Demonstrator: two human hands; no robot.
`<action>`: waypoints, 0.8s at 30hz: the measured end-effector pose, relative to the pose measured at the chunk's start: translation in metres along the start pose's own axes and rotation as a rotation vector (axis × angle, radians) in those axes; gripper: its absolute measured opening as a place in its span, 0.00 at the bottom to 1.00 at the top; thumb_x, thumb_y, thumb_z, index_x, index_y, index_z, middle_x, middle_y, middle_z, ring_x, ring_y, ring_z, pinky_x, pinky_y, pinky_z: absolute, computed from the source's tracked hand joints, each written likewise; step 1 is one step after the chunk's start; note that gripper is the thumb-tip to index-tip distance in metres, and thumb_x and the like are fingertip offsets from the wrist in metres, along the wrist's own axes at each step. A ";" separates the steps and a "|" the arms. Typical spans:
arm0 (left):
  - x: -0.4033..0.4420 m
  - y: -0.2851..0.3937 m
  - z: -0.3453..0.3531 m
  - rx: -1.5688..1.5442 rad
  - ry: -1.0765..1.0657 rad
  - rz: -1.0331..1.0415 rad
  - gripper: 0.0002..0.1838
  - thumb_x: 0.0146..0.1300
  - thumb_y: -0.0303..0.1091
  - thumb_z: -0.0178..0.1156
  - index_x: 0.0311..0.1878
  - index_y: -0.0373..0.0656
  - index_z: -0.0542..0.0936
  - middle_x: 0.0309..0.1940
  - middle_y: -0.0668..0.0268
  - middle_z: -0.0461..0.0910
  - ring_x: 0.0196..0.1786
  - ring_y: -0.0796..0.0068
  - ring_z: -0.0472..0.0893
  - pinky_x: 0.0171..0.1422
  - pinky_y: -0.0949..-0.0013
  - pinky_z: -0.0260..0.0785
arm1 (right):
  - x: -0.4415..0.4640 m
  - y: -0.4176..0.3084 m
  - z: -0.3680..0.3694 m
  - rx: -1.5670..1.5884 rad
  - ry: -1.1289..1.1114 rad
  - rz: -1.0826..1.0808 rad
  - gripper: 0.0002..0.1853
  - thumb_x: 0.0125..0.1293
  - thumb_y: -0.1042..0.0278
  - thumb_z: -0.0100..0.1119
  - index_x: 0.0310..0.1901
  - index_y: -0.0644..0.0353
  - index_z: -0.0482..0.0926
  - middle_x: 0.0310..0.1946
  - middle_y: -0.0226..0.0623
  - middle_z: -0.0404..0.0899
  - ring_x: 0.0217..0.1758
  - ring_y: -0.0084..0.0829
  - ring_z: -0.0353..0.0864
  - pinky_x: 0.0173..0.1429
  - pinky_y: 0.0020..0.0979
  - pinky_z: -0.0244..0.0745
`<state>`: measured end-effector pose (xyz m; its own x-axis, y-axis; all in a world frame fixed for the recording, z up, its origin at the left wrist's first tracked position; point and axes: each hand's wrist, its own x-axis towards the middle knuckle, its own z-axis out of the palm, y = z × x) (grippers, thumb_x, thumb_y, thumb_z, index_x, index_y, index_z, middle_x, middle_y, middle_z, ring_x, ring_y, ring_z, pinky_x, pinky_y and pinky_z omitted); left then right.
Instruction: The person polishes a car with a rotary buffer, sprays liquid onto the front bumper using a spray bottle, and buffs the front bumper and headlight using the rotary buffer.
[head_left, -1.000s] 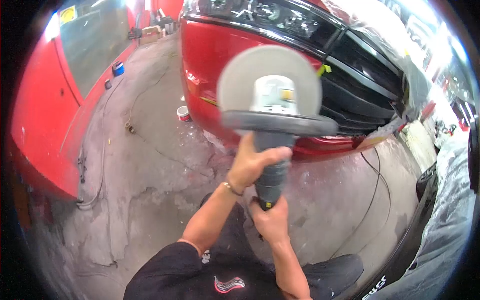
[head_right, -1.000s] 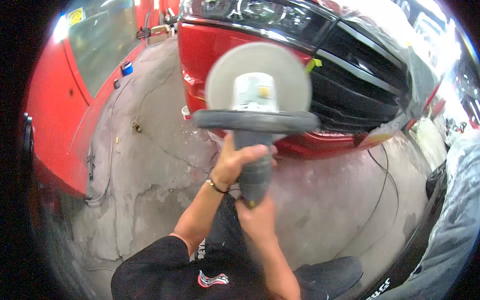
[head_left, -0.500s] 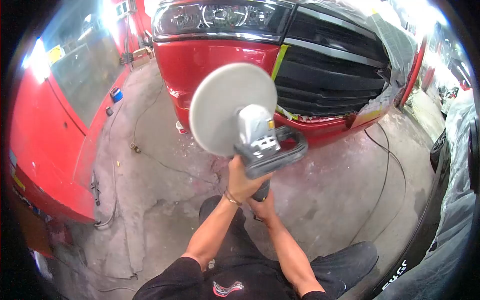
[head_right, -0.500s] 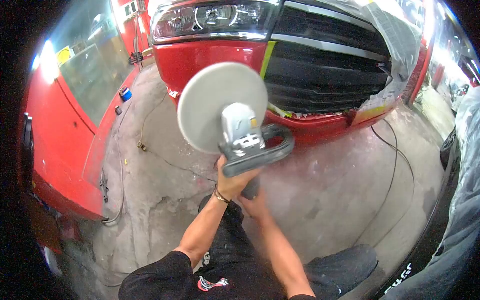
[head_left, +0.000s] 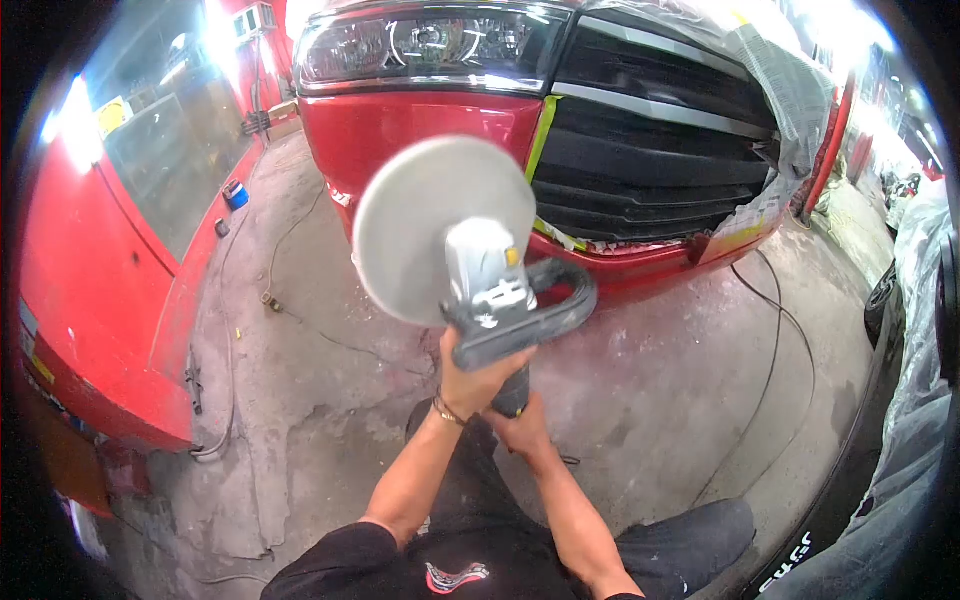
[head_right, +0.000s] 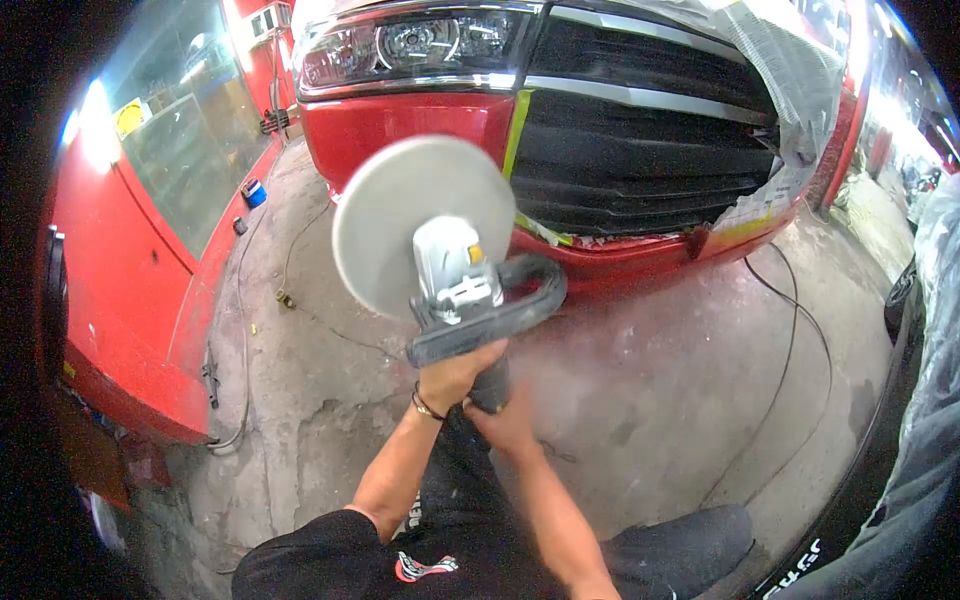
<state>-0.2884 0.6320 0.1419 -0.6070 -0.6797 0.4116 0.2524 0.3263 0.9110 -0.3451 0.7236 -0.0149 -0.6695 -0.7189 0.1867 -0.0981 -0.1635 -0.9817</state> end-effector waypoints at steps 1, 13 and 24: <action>-0.007 -0.014 -0.004 0.010 -0.006 0.003 0.28 0.56 0.22 0.81 0.61 0.35 0.86 0.53 0.61 0.92 0.55 0.73 0.90 0.64 0.63 0.83 | -0.008 0.016 0.003 -0.016 -0.016 0.029 0.14 0.62 0.71 0.78 0.47 0.64 0.87 0.40 0.29 0.89 0.40 0.22 0.86 0.43 0.33 0.81; 0.073 0.034 0.025 -0.129 -0.174 0.114 0.31 0.58 0.31 0.84 0.62 0.32 0.82 0.52 0.62 0.90 0.52 0.74 0.87 0.59 0.63 0.82 | 0.027 -0.089 -0.001 0.114 0.222 -0.041 0.10 0.62 0.73 0.75 0.44 0.62 0.86 0.36 0.28 0.87 0.34 0.21 0.82 0.40 0.30 0.78; 0.087 -0.004 -0.092 -0.576 -0.071 0.110 0.35 0.66 0.57 0.70 0.58 0.30 0.81 0.47 0.50 0.88 0.48 0.56 0.91 0.50 0.54 0.88 | 0.060 -0.156 0.059 -0.600 0.081 -0.116 0.21 0.58 0.67 0.76 0.52 0.61 0.81 0.38 0.62 0.88 0.48 0.66 0.89 0.49 0.55 0.82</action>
<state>-0.2727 0.5109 0.1770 -0.5981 -0.6101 0.5197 0.6730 -0.0302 0.7390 -0.3260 0.6661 0.1512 -0.6812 -0.6617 0.3133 -0.5552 0.1880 -0.8102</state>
